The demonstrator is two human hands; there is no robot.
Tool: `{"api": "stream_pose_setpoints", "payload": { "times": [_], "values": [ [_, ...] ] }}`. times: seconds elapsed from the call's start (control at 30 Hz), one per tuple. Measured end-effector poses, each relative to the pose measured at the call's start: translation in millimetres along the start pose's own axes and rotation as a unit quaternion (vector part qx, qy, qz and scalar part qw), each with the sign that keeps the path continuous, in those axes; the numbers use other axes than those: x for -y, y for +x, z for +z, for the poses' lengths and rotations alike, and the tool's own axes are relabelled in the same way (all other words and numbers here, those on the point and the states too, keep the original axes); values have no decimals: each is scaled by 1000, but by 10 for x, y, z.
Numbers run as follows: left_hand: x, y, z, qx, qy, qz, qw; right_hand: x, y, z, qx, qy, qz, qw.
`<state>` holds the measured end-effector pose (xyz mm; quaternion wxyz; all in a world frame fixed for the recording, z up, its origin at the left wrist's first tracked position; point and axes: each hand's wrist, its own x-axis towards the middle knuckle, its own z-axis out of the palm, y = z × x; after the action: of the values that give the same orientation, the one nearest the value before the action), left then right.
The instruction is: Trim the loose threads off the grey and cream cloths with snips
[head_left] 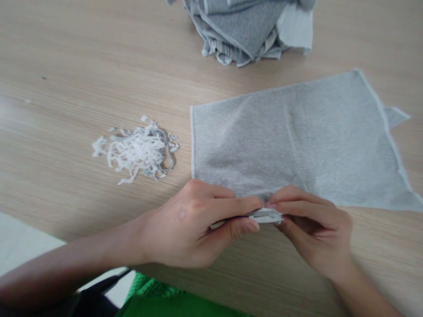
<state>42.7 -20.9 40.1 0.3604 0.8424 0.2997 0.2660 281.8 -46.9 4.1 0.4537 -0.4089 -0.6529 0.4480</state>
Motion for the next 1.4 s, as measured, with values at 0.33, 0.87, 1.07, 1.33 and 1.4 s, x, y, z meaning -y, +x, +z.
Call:
{"api": "stream_pose_setpoints", "payload": {
  "times": [0.33, 0.87, 1.07, 1.33, 1.4],
  "values": [
    [62, -37, 65, -36, 65, 45, 996, 10, -13, 6, -9, -2, 11, 1000],
    [157, -6, 11, -45, 1, 29, 999, -54, -43, 16, -1, -24, 16, 1000],
    [272, -10, -254, -92, 21, -7, 996, -11, -56, 71, 14, -60, -21, 998],
    [316, -9, -307, -146, 63, 22, 987, -9, -63, 72, 20, -84, -33, 996],
    [295, -18, -311, -155, 76, 22, 985, -4, -66, 63, 41, -102, -45, 993]
  ]
}}
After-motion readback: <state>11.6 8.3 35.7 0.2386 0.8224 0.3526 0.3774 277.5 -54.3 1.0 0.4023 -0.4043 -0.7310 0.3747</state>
